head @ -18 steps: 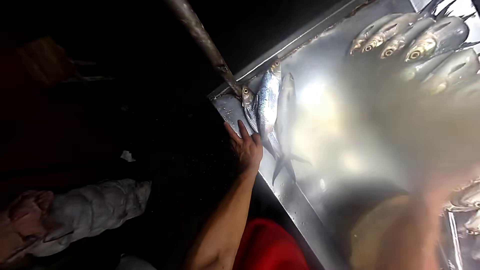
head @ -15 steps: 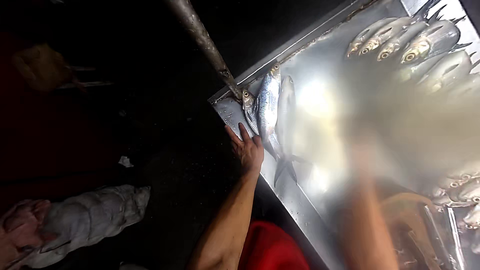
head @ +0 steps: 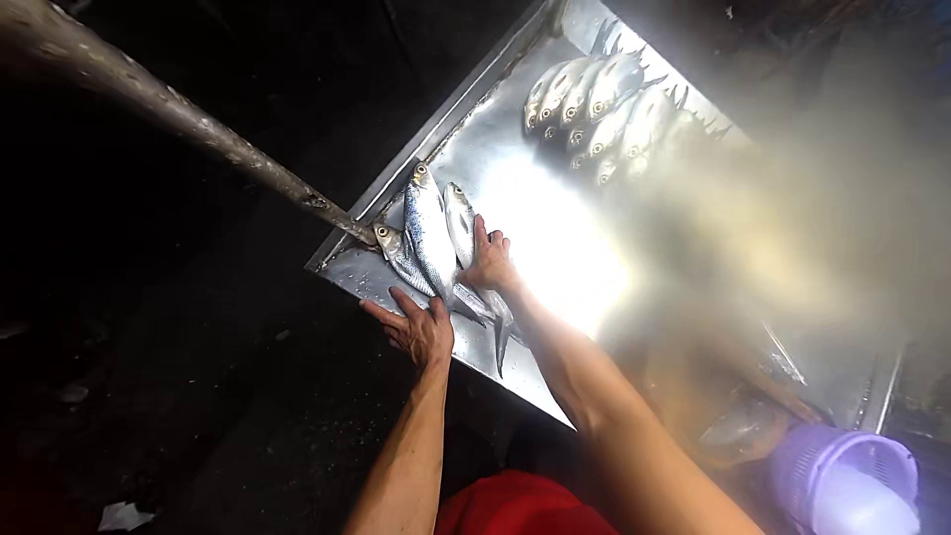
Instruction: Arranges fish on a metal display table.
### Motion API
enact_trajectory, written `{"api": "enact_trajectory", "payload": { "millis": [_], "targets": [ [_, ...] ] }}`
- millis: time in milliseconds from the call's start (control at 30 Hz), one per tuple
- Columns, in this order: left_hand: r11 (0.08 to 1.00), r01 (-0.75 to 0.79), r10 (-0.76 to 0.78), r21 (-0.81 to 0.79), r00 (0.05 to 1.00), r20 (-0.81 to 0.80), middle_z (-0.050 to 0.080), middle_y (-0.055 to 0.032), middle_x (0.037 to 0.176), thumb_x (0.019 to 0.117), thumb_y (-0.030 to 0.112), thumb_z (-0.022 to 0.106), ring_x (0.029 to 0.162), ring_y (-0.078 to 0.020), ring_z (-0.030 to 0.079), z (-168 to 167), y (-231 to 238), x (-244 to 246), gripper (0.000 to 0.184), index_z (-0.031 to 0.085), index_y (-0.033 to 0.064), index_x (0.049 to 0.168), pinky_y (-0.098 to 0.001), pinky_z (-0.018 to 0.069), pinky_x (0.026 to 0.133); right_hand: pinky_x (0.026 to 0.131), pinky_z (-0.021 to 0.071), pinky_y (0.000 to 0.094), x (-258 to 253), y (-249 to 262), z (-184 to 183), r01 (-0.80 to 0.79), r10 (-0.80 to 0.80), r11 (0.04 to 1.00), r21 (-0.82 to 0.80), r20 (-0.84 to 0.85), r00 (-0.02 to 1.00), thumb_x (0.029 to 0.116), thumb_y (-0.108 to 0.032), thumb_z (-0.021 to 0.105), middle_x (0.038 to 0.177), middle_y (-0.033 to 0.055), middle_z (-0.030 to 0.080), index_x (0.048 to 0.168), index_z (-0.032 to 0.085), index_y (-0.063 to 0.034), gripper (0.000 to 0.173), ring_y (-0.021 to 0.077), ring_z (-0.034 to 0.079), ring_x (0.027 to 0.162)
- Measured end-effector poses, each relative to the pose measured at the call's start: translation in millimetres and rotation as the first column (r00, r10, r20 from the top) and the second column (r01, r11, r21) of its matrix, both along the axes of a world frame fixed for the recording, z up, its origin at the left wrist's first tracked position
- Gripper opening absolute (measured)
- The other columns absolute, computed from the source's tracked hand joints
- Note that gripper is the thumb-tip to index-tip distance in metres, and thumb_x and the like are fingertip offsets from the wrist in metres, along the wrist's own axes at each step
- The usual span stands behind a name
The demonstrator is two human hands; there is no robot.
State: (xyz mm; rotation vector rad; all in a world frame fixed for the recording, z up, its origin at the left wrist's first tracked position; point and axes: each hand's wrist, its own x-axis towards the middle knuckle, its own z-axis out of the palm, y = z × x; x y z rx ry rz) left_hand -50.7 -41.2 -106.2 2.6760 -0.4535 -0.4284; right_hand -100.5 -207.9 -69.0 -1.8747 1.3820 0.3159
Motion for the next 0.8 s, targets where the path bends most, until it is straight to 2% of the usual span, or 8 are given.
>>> {"api": "enact_trajectory", "payload": {
  "millis": [100,200,333,467,567,633,700,800],
  "targets": [
    [0.995,0.071,-0.078,-0.071,0.993,-0.09,-0.007,-0.0252,0.17,0.0979,0.048,0.056,0.15,-0.0513,0.021,19.8,14.3,8.5,0.079,0.031,0.0086,0.161,-0.0666,0.0286,0.112,0.083,0.0515,0.0713,-13.5,6.9,-3.1,0.075,-0.072,0.997,-0.02,0.137,0.988,0.059,-0.033,0.095,0.145,0.03,0.044,0.165,0.014,-0.0325,0.134,0.0538,0.049,0.126],
    [0.932,0.255,-0.268,-0.257,0.963,-0.02,0.027,-0.0241,0.165,0.0955,0.041,0.057,0.149,-0.0487,0.027,47.1,40.7,2.9,0.069,0.044,0.0065,0.154,-0.0703,0.0268,0.113,0.091,0.0531,0.0641,-42.9,5.7,-4.7,0.122,-0.183,0.976,0.179,0.375,0.909,0.069,-0.015,0.089,0.139,0.0274,0.055,0.164,0.02,-0.0264,0.118,0.0455,0.059,0.118],
    [0.808,0.367,-0.502,-0.46,0.839,-0.212,0.038,-0.029,0.158,0.0925,0.034,0.067,0.147,-0.0409,0.038,59.3,45.4,-37.4,0.081,0.034,-0.0055,0.156,-0.0545,0.0316,0.122,0.093,0.0575,0.0452,-81.5,39.3,-19.1,0.164,-0.517,0.821,0.547,0.591,0.619,0.0749,-0.004,0.065,0.136,0.0189,0.06,0.156,0.033,-0.0092,0.088,0.0241,0.065,0.113],
    [0.742,0.222,-0.587,-0.633,0.67,-0.454,0.021,-0.0304,0.165,0.0818,0.038,0.08,0.153,-0.0335,0.029,62.1,23.6,-70.4,0.117,0.005,-0.0055,0.162,-0.0451,0.0291,0.124,0.103,0.0529,0.0429,-93.6,81.4,15.9,0.248,-0.626,0.78,0.574,0.722,0.296,0.074,-0.004,0.062,0.151,0.0226,0.047,0.162,0.019,-0.0036,0.098,0.0236,0.058,0.127],
    [0.604,0.215,-0.675,-0.767,0.65,-0.349,0.027,-0.0244,0.164,0.064,0.051,0.089,0.149,-0.0217,0.037,80.2,11.1,-61.1,0.14,0.005,-0.0038,0.162,-0.0353,0.0354,0.121,0.106,0.0499,0.0437,-105.3,97.5,52.5,0.117,-0.607,0.792,0.6,0.794,0.041,0.08,-0.019,0.062,0.152,0.0225,0.046,0.162,0.009,-0.0032,0.099,0.0245,0.056,0.13],
    [0.521,0.318,-0.739,-0.792,0.632,-0.233,0.046,-0.022,0.153,0.0608,0.032,0.089,0.136,-0.0202,0.053,97.7,8.9,-44.4,0.128,0.017,-0.0031,0.16,-0.0367,0.0477,0.112,0.104,0.0518,0.0446,-132.0,92.6,85.1,0.052,-0.476,0.879,0.475,0.864,0.162,0.089,-0.028,0.062,0.147,0.0239,0.051,0.158,0.012,0.0041,0.091,0.0264,0.058,0.128],
    [0.463,0.472,-0.811,-0.75,0.568,-0.143,0.053,-0.0186,0.147,0.0586,0.018,0.083,0.129,-0.02,0.059,118.7,12.7,-25.3,0.117,0.026,-0.0007,0.159,-0.0388,0.0518,0.107,0.103,0.0531,0.0388,-173.9,82.3,134.4,0.152,-0.18,0.981,0.118,0.845,0.504,0.0921,-0.03,0.066,0.143,0.0191,0.058,0.153,0.035,0.0068,0.077,0.0215,0.06,0.128],
    [0.347,0.66,-0.903,-0.666,0.427,-0.047,0.056,-0.0148,0.146,0.0577,0.018,0.083,0.131,-0.0205,0.058,150.9,16.3,-6.3,0.11,0.037,0.0053,0.157,-0.0403,0.0499,0.109,0.118,0.0371,0.0517,-230.0,70.0,203.8,0.02,0.265,0.842,-0.539,0.447,0.854,0.0792,-0.051,0.077,0.159,0.0133,0.042,0.157,0.041,-0.0124,0.094,0.0278,0.037,0.148]
  ]
}}
